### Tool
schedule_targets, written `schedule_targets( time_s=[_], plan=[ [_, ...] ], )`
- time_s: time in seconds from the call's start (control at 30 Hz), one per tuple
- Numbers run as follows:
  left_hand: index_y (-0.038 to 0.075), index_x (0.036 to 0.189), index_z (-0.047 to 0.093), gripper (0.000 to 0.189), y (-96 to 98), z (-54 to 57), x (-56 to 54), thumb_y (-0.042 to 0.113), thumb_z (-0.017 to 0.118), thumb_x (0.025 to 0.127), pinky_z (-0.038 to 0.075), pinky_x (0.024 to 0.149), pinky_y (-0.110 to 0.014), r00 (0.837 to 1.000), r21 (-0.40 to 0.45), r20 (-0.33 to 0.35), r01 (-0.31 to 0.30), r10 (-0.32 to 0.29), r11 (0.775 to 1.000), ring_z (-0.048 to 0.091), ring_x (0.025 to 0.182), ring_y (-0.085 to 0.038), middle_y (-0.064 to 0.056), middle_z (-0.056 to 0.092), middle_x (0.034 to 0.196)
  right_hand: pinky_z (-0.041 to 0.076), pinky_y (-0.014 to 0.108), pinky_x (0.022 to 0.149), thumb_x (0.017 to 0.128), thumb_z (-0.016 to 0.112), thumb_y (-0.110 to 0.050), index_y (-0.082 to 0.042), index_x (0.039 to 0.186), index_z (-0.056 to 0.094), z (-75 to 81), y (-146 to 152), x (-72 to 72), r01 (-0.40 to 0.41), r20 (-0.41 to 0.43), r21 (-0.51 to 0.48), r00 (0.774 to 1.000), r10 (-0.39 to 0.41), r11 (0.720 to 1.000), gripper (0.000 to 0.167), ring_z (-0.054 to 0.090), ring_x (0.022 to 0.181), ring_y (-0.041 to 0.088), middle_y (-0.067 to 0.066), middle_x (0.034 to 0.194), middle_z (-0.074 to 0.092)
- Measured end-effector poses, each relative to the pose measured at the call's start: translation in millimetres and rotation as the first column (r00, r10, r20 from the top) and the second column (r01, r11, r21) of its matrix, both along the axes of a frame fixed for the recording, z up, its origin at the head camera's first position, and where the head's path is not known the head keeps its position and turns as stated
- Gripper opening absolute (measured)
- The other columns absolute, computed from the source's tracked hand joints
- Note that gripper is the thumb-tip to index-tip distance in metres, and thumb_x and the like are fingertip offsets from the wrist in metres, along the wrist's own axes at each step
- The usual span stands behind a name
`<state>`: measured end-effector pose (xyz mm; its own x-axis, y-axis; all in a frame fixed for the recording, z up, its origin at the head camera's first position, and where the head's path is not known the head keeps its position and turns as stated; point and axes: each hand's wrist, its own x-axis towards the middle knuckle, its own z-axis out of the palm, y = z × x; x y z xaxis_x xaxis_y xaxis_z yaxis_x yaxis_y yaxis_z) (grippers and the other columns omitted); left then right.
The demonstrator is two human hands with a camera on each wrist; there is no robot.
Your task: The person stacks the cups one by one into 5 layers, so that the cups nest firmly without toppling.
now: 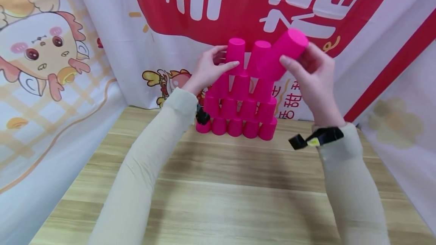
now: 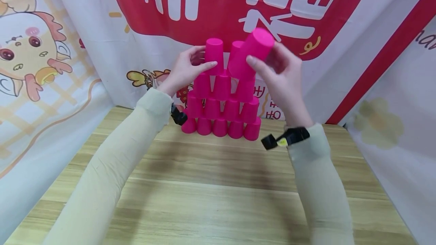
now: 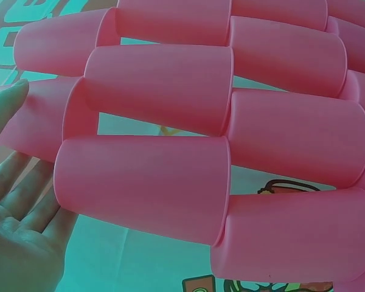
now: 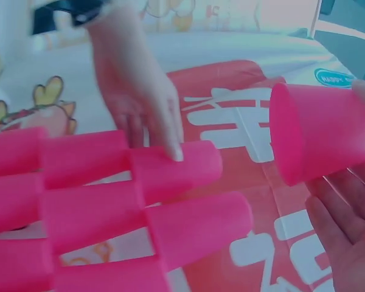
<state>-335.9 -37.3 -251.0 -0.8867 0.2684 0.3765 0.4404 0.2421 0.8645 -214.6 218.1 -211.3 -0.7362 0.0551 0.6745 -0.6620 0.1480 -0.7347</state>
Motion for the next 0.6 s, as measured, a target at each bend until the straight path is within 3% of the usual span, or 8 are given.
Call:
schedule_targets(
  time_s=[0.23,0.4,0.6],
  plan=[
    [0.022,0.148,0.051,0.073,0.3,0.9,1.1,0.040,0.082,0.086,0.055,0.091,-0.030,1.000,0.006,0.020,0.009,-0.009,1.000,0.059,0.116,-0.013,0.005,0.058,0.137,0.050,0.031,0.100,0.093,0.076,-0.034,-0.018,0.138,0.062,40.7,-25,-23.7,0.094,0.101,-0.019,0.991,-0.091,0.995,0.050,0.059,0.119,0.021,0.004,0.132,0.062],
    [0.023,0.148,0.050,0.074,0.7,-0.9,0.0,0.042,0.083,0.085,0.055,0.090,-0.030,0.999,0.002,0.037,0.011,-0.011,1.000,0.059,0.115,-0.013,0.006,0.058,0.136,0.051,0.029,0.098,0.097,0.070,-0.034,-0.019,0.143,0.056,50.3,-36,-43.6,0.125,0.117,0.060,0.984,-0.131,0.990,0.050,0.058,0.119,0.018,0.002,0.133,0.060],
    [0.024,0.148,0.050,0.074,0.2,-2.5,-1.9,0.043,0.083,0.084,0.055,0.091,-0.030,0.999,0.004,0.033,0.018,-0.018,1.000,0.059,0.115,-0.013,0.006,0.058,0.136,0.052,0.028,0.096,0.098,0.068,-0.040,-0.021,0.146,0.052,50.1,-42,-73.9,0.139,0.171,0.192,0.970,-0.172,0.972,0.054,0.059,0.116,0.016,0.001,0.133,0.060]
  ],
)
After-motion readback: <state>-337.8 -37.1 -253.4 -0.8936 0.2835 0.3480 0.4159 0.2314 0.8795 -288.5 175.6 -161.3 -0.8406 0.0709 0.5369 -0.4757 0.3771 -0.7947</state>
